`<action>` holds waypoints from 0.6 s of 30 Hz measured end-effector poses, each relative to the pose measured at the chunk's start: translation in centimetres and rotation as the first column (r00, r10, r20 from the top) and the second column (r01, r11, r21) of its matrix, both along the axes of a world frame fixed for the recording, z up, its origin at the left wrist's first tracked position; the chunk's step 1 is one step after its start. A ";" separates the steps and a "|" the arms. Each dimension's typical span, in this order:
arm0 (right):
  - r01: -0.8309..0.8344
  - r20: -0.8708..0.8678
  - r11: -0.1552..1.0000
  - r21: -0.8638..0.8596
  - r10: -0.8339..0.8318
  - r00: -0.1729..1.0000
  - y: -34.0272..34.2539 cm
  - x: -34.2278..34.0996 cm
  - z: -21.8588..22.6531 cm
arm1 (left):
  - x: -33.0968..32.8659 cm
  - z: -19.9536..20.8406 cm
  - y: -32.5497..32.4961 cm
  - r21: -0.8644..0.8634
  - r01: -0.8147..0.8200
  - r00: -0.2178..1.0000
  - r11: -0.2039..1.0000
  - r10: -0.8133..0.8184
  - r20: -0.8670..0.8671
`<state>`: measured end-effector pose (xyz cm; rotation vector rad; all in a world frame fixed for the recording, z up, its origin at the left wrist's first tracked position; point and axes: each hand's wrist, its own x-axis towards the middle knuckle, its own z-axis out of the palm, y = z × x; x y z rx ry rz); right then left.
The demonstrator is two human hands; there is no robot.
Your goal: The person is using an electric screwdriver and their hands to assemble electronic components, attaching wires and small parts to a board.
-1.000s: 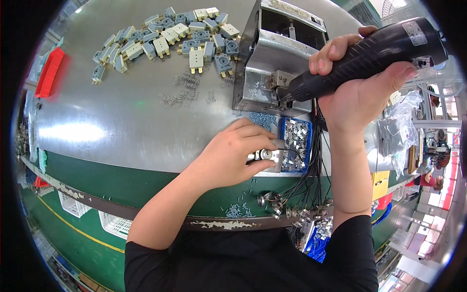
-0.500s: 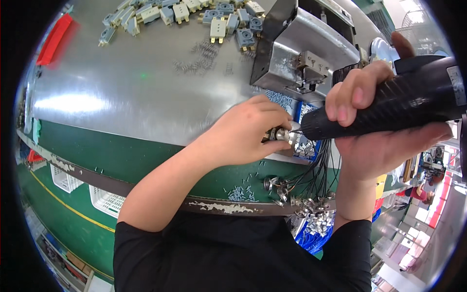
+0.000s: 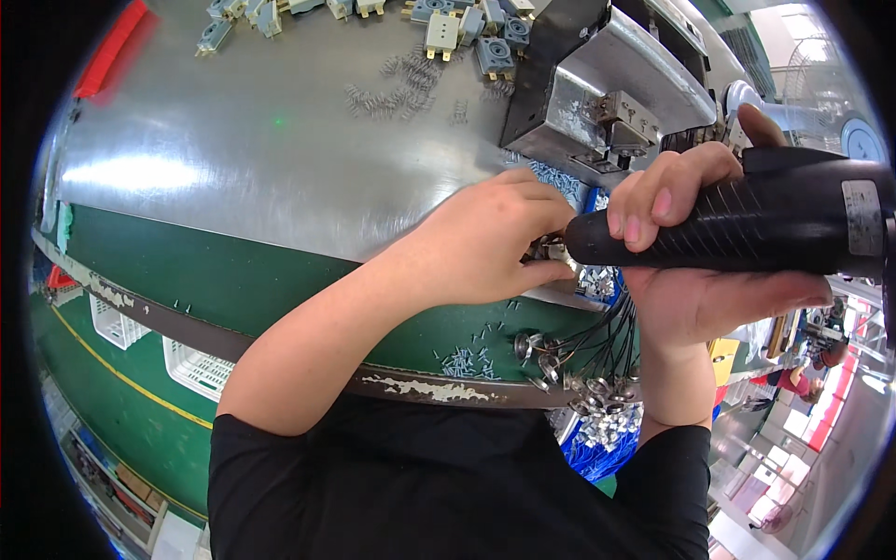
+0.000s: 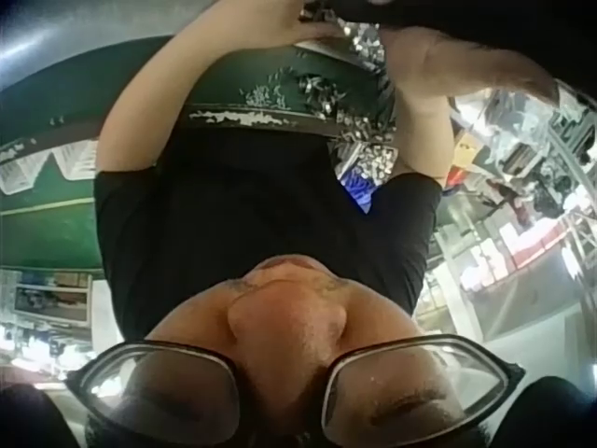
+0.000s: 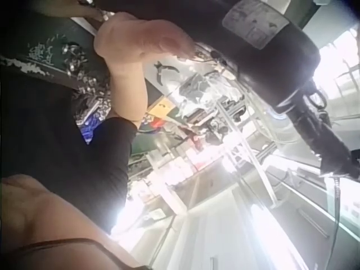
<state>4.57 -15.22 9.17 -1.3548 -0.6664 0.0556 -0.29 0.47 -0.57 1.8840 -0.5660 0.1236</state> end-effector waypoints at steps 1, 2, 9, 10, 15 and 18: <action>-0.045 0.003 0.998 0.040 0.045 0.999 0.0 0.0 -0.1 | 0.0 -0.1 0.0 0.000 -0.002 1.000 1.000 0.002 -0.002; -0.089 0.008 0.993 0.080 0.089 0.996 0.0 0.0 -0.2 | 0.1 -0.2 -0.1 0.001 -0.008 1.000 1.000 0.008 0.010; -0.321 0.176 0.945 0.066 0.306 0.936 -0.3 0.7 -1.5 | 0.1 -0.5 0.1 0.003 0.007 1.000 1.000 -0.008 0.021; -0.322 0.174 0.945 0.051 0.309 0.935 -0.3 0.7 -1.5 | 0.1 -0.7 0.1 0.001 0.004 1.000 1.000 -0.005 0.016; -0.328 0.178 0.944 0.047 0.315 0.932 -0.5 0.8 -1.6 | 0.2 -0.6 0.1 0.011 0.014 1.000 1.000 -0.014 0.011; -0.330 0.163 0.943 0.048 0.319 0.934 -0.4 0.6 -1.8 | 0.1 -0.7 0.1 -0.001 0.012 1.000 1.000 -0.012 0.018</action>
